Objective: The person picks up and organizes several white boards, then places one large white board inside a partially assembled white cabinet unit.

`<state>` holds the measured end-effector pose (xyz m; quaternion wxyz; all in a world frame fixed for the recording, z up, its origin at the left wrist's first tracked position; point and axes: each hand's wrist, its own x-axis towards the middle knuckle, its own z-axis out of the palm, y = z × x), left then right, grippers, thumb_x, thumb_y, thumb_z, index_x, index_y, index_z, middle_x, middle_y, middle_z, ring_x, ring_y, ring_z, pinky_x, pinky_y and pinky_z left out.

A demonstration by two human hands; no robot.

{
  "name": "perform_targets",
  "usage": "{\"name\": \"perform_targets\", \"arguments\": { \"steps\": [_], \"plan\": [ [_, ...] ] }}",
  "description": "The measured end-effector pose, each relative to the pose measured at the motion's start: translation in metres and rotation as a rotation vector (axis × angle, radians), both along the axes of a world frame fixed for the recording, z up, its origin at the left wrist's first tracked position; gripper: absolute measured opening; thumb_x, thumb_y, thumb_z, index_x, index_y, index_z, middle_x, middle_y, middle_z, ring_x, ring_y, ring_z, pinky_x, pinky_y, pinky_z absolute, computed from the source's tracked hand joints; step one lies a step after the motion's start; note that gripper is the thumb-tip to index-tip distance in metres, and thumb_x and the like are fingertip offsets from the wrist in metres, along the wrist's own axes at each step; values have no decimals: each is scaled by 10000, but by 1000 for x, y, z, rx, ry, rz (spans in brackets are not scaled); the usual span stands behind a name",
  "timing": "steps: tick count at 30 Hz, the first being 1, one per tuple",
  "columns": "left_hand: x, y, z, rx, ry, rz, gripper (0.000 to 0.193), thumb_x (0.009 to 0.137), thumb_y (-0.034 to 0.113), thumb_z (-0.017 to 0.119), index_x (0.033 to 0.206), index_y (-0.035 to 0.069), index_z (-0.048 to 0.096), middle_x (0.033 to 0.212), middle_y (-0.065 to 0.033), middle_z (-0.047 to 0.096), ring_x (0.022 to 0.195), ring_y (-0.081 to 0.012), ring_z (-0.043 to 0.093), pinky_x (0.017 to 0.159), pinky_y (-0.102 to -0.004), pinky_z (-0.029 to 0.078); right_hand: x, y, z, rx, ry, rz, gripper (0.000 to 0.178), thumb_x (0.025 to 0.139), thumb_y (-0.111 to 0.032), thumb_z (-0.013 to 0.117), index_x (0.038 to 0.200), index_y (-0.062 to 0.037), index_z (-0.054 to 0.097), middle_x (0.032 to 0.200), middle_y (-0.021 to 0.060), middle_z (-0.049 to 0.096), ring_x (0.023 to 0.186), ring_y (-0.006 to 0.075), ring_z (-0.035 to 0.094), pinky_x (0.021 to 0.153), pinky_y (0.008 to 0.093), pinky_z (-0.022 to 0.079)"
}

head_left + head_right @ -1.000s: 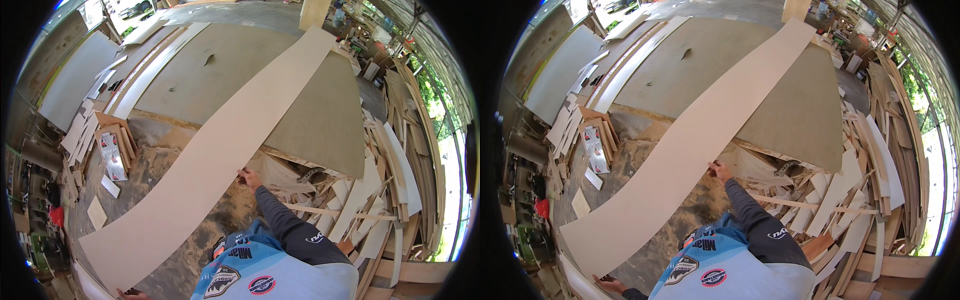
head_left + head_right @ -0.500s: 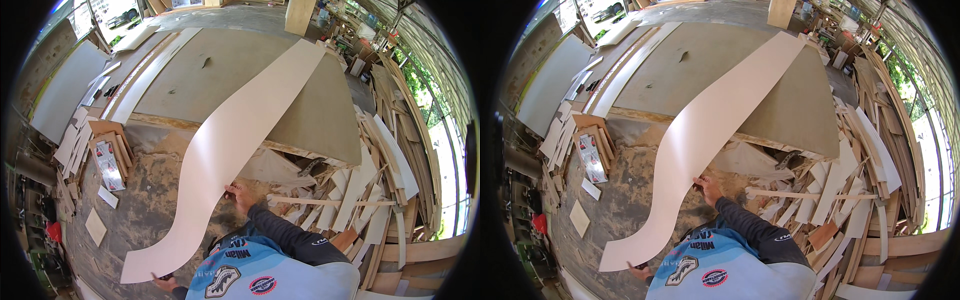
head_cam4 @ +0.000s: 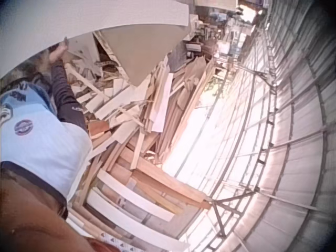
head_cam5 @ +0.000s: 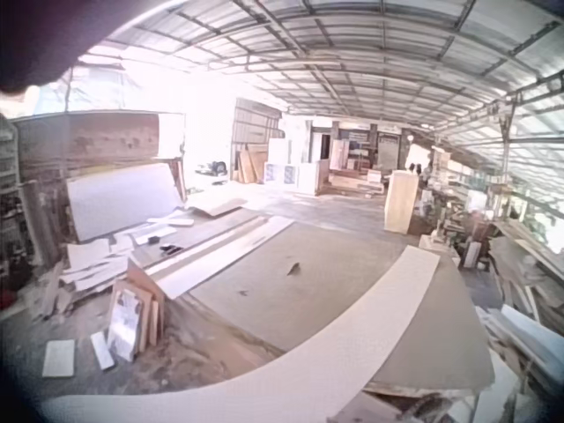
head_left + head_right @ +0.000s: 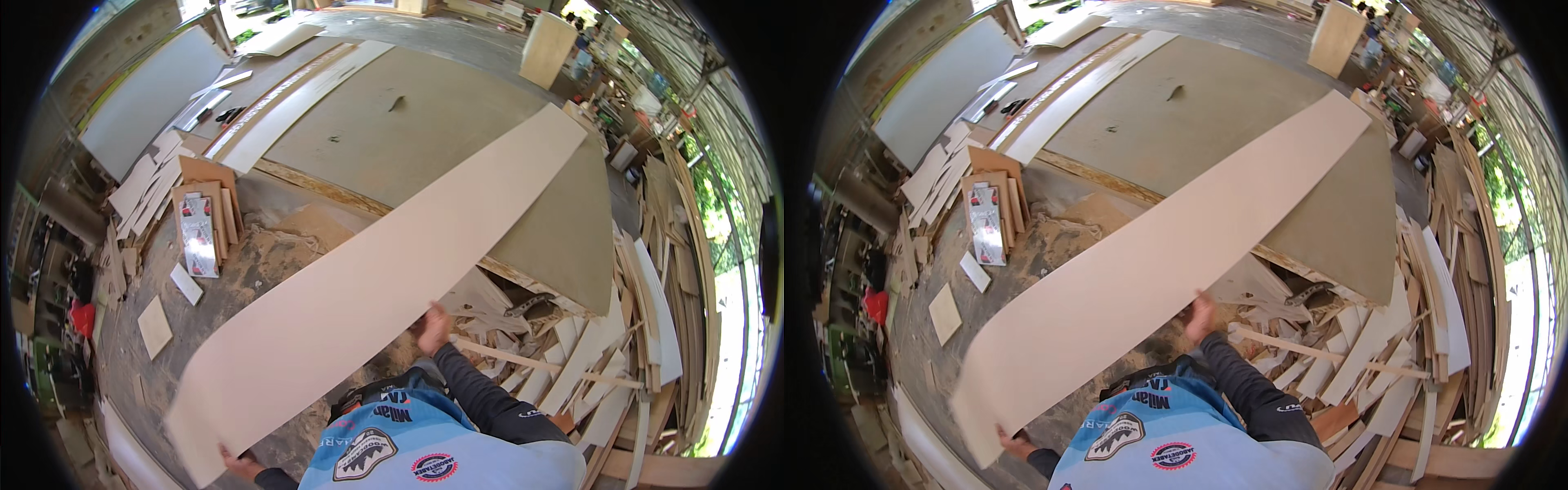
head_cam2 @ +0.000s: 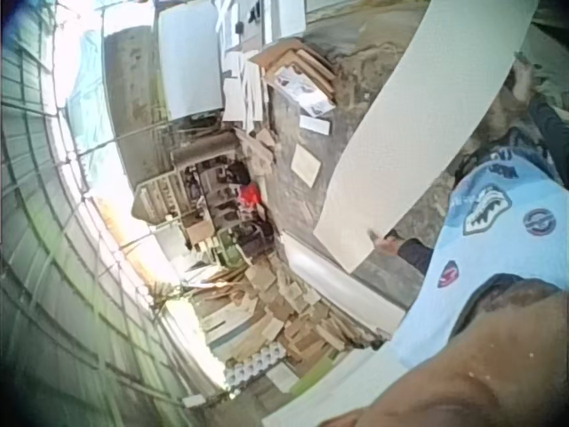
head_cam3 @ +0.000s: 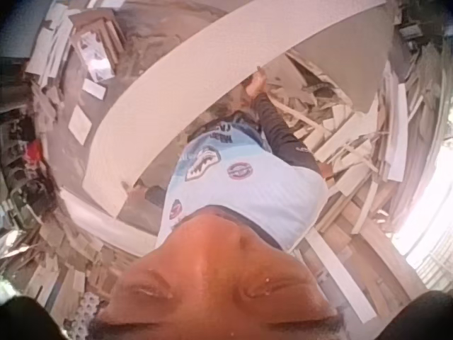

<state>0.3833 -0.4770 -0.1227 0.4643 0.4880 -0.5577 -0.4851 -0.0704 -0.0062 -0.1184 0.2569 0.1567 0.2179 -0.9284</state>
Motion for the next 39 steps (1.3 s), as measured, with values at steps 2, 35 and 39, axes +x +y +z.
{"name": "perform_targets", "arguments": {
  "steps": [2, 35, 39],
  "plan": [
    [-14, -6, 71, 189, 415, 96, 472, 987, 252, 502, 1343, -58, 489, 1228, -181, 594, 1080, -301, 607, 904, -392, 528, -31, 34, -19, -54, 38, -161, 508, 843, -429, 594, 1212, -82, 575, 1196, 94, 620, 1102, 276, 567, 973, 469, 428],
    [-289, -134, 161, -1025, -362, -407, 608, 931, 347, 466, 1343, -100, 466, 1223, -237, 617, 1142, -281, 615, 990, -361, 473, -97, 395, 199, 2033, 675, -1030, 265, 787, -109, 652, 1031, -6, 667, 1101, 160, 607, 1002, 297, 605, 950, 377, 487],
    [-417, -33, 156, -1151, -328, -420, 536, 870, 150, 574, 1322, -120, 471, 1030, -210, 687, 982, -286, 679, 851, -327, 523, -56, 432, 295, 2433, 684, -1162, 297, 823, -86, 670, 1103, 14, 666, 1158, 167, 611, 1023, 287, 606, 909, 377, 495]
  ]
}}
